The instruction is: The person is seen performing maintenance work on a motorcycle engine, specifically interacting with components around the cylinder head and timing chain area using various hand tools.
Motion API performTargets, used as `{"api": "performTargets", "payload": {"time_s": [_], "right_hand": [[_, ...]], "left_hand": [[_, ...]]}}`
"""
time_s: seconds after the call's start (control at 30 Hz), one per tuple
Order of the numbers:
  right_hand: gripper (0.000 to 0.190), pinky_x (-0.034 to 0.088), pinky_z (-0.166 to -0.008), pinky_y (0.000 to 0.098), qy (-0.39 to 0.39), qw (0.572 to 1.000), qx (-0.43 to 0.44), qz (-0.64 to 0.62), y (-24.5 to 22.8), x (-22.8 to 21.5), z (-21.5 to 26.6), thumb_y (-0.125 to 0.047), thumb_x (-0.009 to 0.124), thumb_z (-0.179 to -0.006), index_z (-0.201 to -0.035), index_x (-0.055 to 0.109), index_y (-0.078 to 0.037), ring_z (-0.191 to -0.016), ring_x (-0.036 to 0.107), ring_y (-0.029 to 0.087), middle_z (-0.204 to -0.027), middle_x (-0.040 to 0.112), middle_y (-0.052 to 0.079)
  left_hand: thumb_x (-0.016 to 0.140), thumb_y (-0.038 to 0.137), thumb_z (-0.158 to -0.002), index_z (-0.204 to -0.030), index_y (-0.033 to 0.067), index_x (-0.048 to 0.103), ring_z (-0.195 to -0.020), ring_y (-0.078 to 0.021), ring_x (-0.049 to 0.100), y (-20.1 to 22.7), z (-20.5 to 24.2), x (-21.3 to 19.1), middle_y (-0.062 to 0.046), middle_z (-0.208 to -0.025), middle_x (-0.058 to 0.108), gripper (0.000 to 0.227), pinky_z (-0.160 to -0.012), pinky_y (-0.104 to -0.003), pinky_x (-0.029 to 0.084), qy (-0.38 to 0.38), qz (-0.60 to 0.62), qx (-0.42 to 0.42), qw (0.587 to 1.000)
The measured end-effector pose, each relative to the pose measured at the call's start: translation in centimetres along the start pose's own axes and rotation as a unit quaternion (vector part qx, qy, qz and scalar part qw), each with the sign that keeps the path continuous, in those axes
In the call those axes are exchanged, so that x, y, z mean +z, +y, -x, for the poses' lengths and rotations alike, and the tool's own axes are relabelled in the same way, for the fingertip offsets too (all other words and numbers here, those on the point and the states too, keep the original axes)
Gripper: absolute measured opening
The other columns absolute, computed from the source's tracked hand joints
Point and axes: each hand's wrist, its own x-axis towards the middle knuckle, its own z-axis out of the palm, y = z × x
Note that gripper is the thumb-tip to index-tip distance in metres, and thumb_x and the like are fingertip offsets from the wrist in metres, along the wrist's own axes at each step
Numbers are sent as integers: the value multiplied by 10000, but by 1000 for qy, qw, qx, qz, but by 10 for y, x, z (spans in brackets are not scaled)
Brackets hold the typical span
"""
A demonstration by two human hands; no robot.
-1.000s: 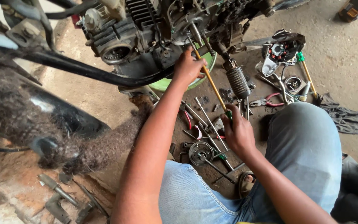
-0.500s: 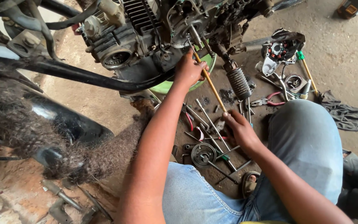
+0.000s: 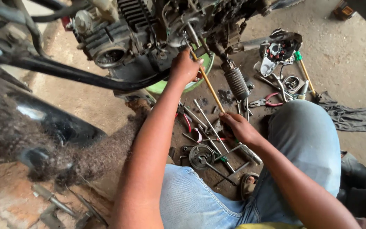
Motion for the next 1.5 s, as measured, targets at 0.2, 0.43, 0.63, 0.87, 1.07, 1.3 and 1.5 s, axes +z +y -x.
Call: {"api": "performTargets", "payload": {"time_s": [0.2,0.43,0.63,0.87,1.07,1.3,1.5], "right_hand": [[257,533,-653,280,-4,929,-176,325,53,-41,-47,-153,641,-903,-1127,638,-26,-751,659,118,-840,691,27],[195,562,-694,357,14,893,20,449,94,-76,-109,-112,702,-838,-1019,727,-44,-777,689,216,-876,732,110],[251,613,-725,422,153,793,116,578,195,-145,-155,-209,697,-878,-1083,788,-96,-880,754,333,-1014,762,168],[370,572,-963,465,275,775,205,531,148,-85,-104,-315,719,-884,-1214,743,-148,-1173,682,348,-1258,704,134],[365,576,-951,455,262,750,186,579,143,-87,-98,-237,691,-886,-1248,686,-183,-1206,668,337,-1304,688,105],[246,563,-875,518,314,766,61,558,138,-74,-103,-163,646,-894,-1135,689,-148,-1108,674,402,-1232,686,162],[217,560,-818,529,244,804,-48,540,130,-30,-117,-260,659,-925,-1090,747,-151,-925,692,437,-986,737,224]], "left_hand": [[681,175,-963,-1237,53,683,-768,-236,780,-2,25,9,-115,-921,806,299,-645,-398,609,-142,-184,-4,973],[727,262,-881,-1202,123,706,-1111,-371,670,12,67,0,-173,-1219,690,350,-942,-484,537,-145,-504,59,849],[685,129,-881,-1097,80,763,-1086,-348,716,-22,65,9,-185,-1177,729,235,-929,-471,574,-174,-600,67,778],[683,126,-862,-1074,91,767,-1072,-343,708,-18,77,8,-162,-1150,730,231,-893,-473,578,-188,-601,83,772],[673,103,-871,-1090,95,771,-1070,-328,714,-8,78,13,-163,-1154,735,239,-905,-463,575,-191,-608,78,767],[672,93,-900,-1044,78,766,-980,-290,760,1,84,15,-156,-1114,748,172,-865,-446,598,-200,-612,47,764],[697,137,-881,-1024,110,774,-998,-319,732,8,97,6,-152,-1077,752,165,-861,-462,587,-169,-594,86,782]]}}
